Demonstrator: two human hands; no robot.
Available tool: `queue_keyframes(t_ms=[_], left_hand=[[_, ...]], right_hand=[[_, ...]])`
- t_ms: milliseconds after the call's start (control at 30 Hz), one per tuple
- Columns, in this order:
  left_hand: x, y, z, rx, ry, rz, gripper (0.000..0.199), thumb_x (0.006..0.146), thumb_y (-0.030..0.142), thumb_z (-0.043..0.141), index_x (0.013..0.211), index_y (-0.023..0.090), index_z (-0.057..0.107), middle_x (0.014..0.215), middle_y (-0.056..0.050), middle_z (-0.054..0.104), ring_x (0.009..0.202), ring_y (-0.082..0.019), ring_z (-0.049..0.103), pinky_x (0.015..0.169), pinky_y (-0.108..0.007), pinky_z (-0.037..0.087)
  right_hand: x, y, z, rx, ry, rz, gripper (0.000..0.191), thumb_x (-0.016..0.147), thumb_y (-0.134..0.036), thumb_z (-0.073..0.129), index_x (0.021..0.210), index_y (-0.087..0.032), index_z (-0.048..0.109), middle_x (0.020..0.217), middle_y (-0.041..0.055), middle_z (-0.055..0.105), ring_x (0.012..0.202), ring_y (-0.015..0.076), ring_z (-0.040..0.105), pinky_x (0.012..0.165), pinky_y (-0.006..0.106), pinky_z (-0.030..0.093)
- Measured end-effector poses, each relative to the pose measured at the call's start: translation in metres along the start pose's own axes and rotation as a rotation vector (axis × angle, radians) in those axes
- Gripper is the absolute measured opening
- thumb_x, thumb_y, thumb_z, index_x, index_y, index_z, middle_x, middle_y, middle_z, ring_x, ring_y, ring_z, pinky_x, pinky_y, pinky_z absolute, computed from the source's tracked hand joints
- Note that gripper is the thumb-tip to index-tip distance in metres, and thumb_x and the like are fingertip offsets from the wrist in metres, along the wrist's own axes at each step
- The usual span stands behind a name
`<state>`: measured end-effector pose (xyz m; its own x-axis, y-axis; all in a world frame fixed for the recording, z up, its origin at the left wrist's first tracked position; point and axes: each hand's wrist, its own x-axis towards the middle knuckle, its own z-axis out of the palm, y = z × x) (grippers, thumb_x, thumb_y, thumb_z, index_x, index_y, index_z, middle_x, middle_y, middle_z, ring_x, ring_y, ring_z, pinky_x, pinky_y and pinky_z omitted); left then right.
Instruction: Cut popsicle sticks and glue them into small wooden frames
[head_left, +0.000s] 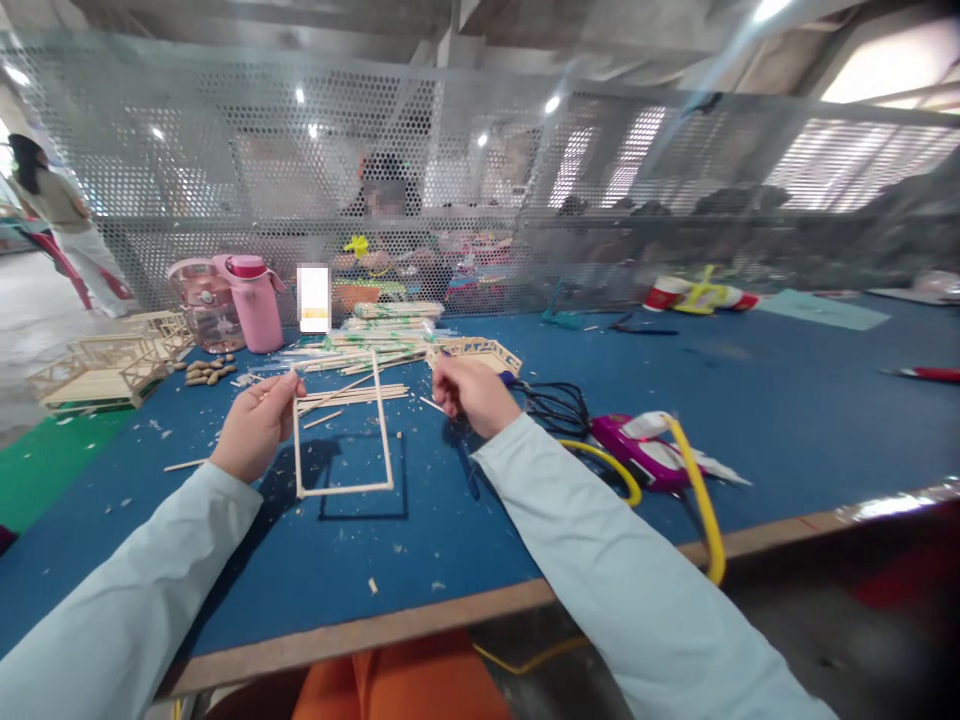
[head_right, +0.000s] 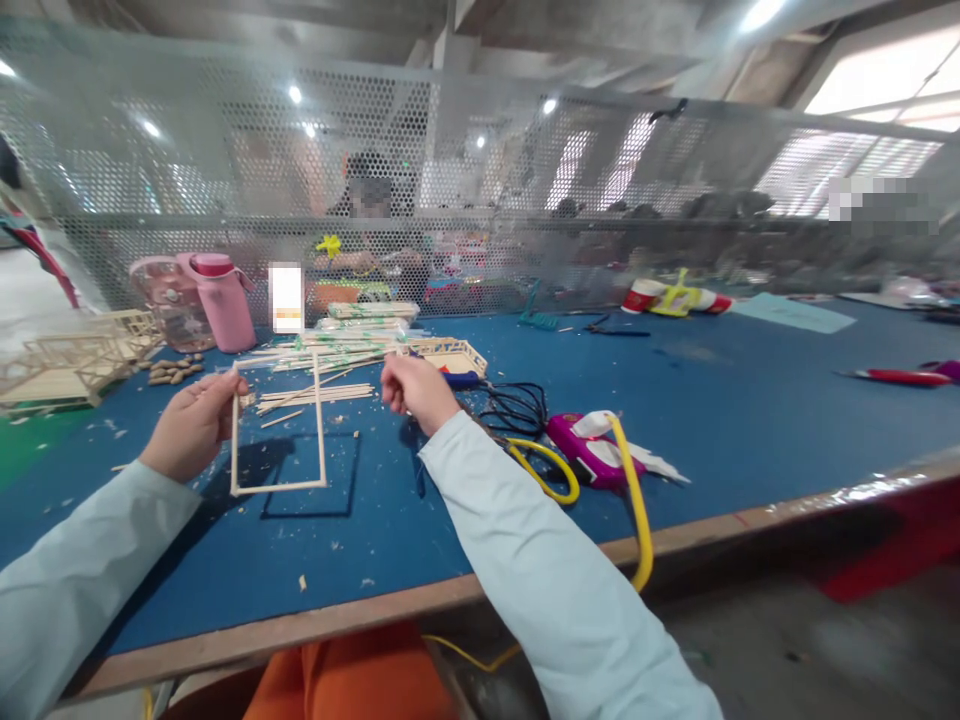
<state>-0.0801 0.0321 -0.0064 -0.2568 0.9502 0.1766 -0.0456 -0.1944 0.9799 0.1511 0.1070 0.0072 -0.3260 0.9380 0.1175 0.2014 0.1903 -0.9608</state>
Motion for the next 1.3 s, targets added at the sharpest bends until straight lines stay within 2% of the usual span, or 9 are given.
queue_keyframes(t_ms=[133, 233, 333, 500, 667, 767, 967, 1067, 1300], left_hand=[[0.003, 0.001, 0.001, -0.136, 0.093, -0.045, 0.03, 0.068, 0.044, 0.062, 0.063, 0.017, 0.051, 0.037, 0.011, 0.025, 0.032, -0.004, 0.017, 0.031, -0.016, 0.014], [0.001, 0.002, 0.004, -0.158, 0.09, -0.077, 0.028, 0.07, 0.042, 0.061, 0.064, 0.017, 0.051, 0.037, 0.011, 0.025, 0.032, -0.003, 0.017, 0.031, -0.016, 0.014], [-0.004, 0.003, 0.009, -0.14, 0.056, -0.093, 0.026, 0.073, 0.04, 0.059, 0.064, 0.016, 0.053, 0.037, 0.01, 0.026, 0.032, -0.003, 0.018, 0.031, -0.015, 0.015], [-0.014, 0.004, 0.018, -0.109, -0.043, -0.108, 0.026, 0.075, 0.038, 0.057, 0.062, 0.016, 0.053, 0.039, 0.009, 0.025, 0.033, -0.003, 0.02, 0.031, -0.014, 0.016], [-0.018, 0.001, 0.023, -0.095, -0.091, -0.112, 0.028, 0.075, 0.04, 0.056, 0.063, 0.016, 0.053, 0.039, 0.009, 0.024, 0.034, -0.004, 0.019, 0.032, -0.014, 0.016], [-0.019, 0.0, 0.025, -0.052, -0.11, -0.089, 0.029, 0.075, 0.042, 0.056, 0.063, 0.015, 0.054, 0.04, 0.009, 0.025, 0.034, -0.004, 0.02, 0.033, -0.015, 0.017], [-0.022, 0.0, 0.027, 0.005, -0.157, -0.054, 0.033, 0.074, 0.047, 0.055, 0.063, 0.016, 0.052, 0.04, 0.01, 0.024, 0.035, -0.005, 0.019, 0.034, -0.017, 0.016], [-0.023, -0.002, 0.026, 0.016, -0.181, -0.033, 0.034, 0.075, 0.048, 0.053, 0.064, 0.016, 0.053, 0.04, 0.01, 0.023, 0.036, -0.005, 0.019, 0.035, -0.018, 0.015], [-0.025, -0.002, 0.027, 0.116, -0.218, 0.047, 0.036, 0.077, 0.05, 0.05, 0.065, 0.016, 0.053, 0.042, 0.008, 0.026, 0.038, -0.006, 0.022, 0.037, -0.019, 0.017]], right_hand=[[-0.051, -0.012, 0.026, -0.67, -0.43, -0.068, 0.037, 0.073, -0.043, 0.057, 0.05, -0.015, 0.054, 0.045, 0.002, 0.056, 0.041, 0.0106, 0.049, 0.044, 0.021, 0.031], [-0.098, -0.025, 0.033, -1.124, -0.311, -0.188, 0.042, 0.068, -0.058, 0.057, 0.062, -0.017, 0.06, 0.063, 0.0063, 0.065, 0.06, 0.0181, 0.059, 0.051, 0.024, 0.03], [-0.121, -0.029, 0.011, -1.192, -0.357, -0.117, 0.038, 0.08, -0.052, 0.047, 0.063, -0.021, 0.06, 0.064, 0.003, 0.066, 0.062, 0.0168, 0.06, 0.052, 0.025, 0.03], [-0.115, -0.004, -0.062, -1.538, 0.105, 0.161, 0.023, 0.087, -0.027, 0.04, 0.08, -0.014, 0.058, 0.08, 0.0133, 0.066, 0.072, 0.024, 0.061, 0.055, 0.029, 0.032], [-0.119, 0.024, -0.098, -1.514, 0.075, 0.106, 0.022, 0.082, -0.031, 0.049, 0.094, -0.014, 0.057, 0.088, 0.011, 0.063, 0.082, 0.0233, 0.059, 0.065, 0.029, 0.039], [-0.117, 0.03, -0.092, -1.548, 0.152, -0.005, 0.034, 0.082, -0.032, 0.048, 0.109, -0.013, 0.056, 0.089, 0.013, 0.059, 0.084, 0.0255, 0.056, 0.07, 0.033, 0.04], [-0.111, 0.025, -0.074, -1.414, -0.017, -0.112, 0.032, 0.083, -0.015, 0.038, 0.101, -0.019, 0.064, 0.094, 0.0113, 0.056, 0.087, 0.0213, 0.054, 0.078, 0.031, 0.04], [-0.113, 0.022, -0.08, -1.475, 0.063, 0.004, 0.034, 0.079, -0.015, 0.043, 0.109, -0.011, 0.058, 0.096, 0.0149, 0.058, 0.09, 0.0238, 0.055, 0.079, 0.033, 0.04], [-0.108, 0.018, -0.093, -1.486, -0.003, 0.245, 0.055, 0.073, -0.012, 0.044, 0.128, -0.009, 0.04, 0.099, 0.0144, 0.065, 0.087, 0.0227, 0.062, 0.067, 0.028, 0.041]])
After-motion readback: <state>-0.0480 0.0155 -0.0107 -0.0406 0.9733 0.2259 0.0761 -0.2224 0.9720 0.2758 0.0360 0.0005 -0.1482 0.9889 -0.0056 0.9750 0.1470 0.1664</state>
